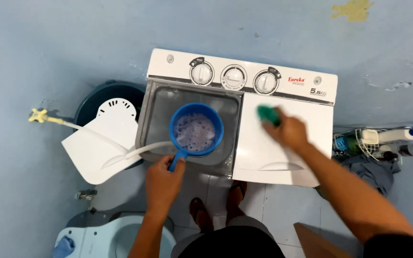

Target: The recorder scrubs and cleans the surfaces and interior of a twin-tub washing machine using a brush and soapy water.

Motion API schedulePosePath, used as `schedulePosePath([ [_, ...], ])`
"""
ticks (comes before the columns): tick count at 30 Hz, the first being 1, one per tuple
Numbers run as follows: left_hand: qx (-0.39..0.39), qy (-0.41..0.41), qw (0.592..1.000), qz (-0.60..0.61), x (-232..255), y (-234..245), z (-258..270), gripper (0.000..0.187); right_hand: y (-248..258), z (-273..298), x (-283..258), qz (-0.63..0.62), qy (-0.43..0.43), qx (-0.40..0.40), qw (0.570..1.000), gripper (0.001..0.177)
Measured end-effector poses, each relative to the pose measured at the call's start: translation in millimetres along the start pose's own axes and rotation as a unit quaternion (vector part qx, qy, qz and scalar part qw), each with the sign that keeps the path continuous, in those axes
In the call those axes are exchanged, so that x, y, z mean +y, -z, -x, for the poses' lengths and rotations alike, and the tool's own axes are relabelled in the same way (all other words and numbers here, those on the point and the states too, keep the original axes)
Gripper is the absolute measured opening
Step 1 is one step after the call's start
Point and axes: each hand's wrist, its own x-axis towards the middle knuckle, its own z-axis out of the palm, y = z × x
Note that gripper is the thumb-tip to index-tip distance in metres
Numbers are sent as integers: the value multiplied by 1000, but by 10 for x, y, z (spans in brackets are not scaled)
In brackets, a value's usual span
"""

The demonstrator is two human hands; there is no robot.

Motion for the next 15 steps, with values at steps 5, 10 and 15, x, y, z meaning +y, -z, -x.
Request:
schedulePosePath([
  [5, -20, 5, 1000, 0, -40, 8, 64, 32, -111, -85, -364, 32, -42, 45, 998, 57],
  [10, -42, 3, 999, -9, -40, 6, 57, 31, -525, 708, -549, 18, 97, 16, 995, 58],
  [15, -25, -38, 999, -3, -215, 25, 140, 31, -163, 490, -122, 29, -77, 34, 996, 54],
])
